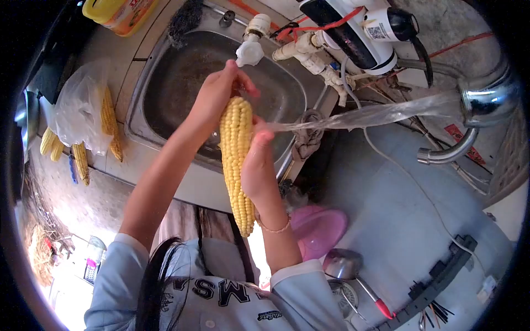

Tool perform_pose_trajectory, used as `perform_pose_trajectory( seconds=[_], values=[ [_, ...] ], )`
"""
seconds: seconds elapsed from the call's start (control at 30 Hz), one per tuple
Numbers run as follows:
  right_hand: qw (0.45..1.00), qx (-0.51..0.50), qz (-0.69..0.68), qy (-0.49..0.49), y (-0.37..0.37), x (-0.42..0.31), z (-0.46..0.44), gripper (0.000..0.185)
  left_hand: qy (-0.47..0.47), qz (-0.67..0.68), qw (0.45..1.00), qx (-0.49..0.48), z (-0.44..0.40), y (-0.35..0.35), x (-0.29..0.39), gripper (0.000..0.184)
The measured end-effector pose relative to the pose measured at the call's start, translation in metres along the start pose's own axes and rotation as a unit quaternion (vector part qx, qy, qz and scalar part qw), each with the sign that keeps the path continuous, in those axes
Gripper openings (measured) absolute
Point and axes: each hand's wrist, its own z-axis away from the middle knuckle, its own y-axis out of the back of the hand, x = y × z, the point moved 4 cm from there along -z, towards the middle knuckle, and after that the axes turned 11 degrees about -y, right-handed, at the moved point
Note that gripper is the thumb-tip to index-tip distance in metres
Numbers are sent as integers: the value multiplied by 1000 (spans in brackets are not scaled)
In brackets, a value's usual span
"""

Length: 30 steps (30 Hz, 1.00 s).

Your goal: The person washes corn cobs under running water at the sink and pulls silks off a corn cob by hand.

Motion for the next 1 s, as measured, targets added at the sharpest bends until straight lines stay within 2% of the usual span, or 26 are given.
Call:
perform_pose_trajectory(
  seconds=[0.03,0.07,0.1,0.13,0.17,0.2,0.23,0.27,0.3,0.33,0.37,0.43,0.5,0.57,0.63,0.7,0.77,0.8,0.83,0.87,0.97,1.0],
  values=[
    [998,43,-15,39,0,-3,-3,78,1,-2,1000,0,15,-9,-4,45],
    [993,85,-30,77,2,-6,-4,78,-189,-182,964,45,35,-19,8,40],
    [993,85,-31,77,4,-6,-3,78,-281,-267,920,56,41,-22,15,37],
    [994,82,43,55,6,-7,-2,77,-365,-352,858,85,50,-25,23,34],
    [990,79,117,31,5,-8,-1,77,-333,-386,859,51,46,-21,23,31],
    [977,91,169,97,-1,-16,2,74,-298,-418,858,17,43,-19,22,29],
    [977,91,170,96,1,-16,4,74,-297,-417,859,18,36,-17,26,29],
    [972,87,199,86,3,-17,4,73,-145,-325,935,1,20,-10,20,30],
    [967,84,227,76,3,-16,4,73,12,-220,975,-18,12,-7,10,32],
    [967,81,225,91,3,-14,0,77,-31,-265,963,-20,9,-7,16,37],
    [967,81,227,88,3,-13,2,77,-29,-264,964,-20,8,-10,18,37],
    [988,69,106,91,3,-16,1,78,19,-260,965,-20,3,-15,19,43],
    [995,48,64,61,-2,-21,6,78,98,-109,988,-51,-8,-5,11,52],
    [999,30,19,36,-3,-22,6,78,102,-80,991,-42,-7,-4,6,55],
    [999,-9,-37,2,-2,-19,5,79,-47,5,997,65,8,-2,12,56],
    [997,-13,-80,-3,-7,-22,5,75,-8,44,999,25,28,-7,9,58],
    [992,-16,-124,-9,-8,-26,5,71,75,223,971,-36,47,-21,10,58],
    [985,-47,-163,-38,-8,-26,2,64,62,249,965,-64,50,-23,12,58],
    [980,-63,-182,-53,-6,-28,2,60,63,248,965,-64,50,-20,9,58],
    [974,-78,-201,-68,-4,-30,1,56,26,176,978,-108,49,-18,9,57],
    [977,-101,-166,-82,-2,-37,-1,45,-6,102,980,-172,45,-16,12,57],
    [970,-83,-204,-99,-2,-38,-2,43,13,103,985,-138,44,-16,12,57]
  ],
)
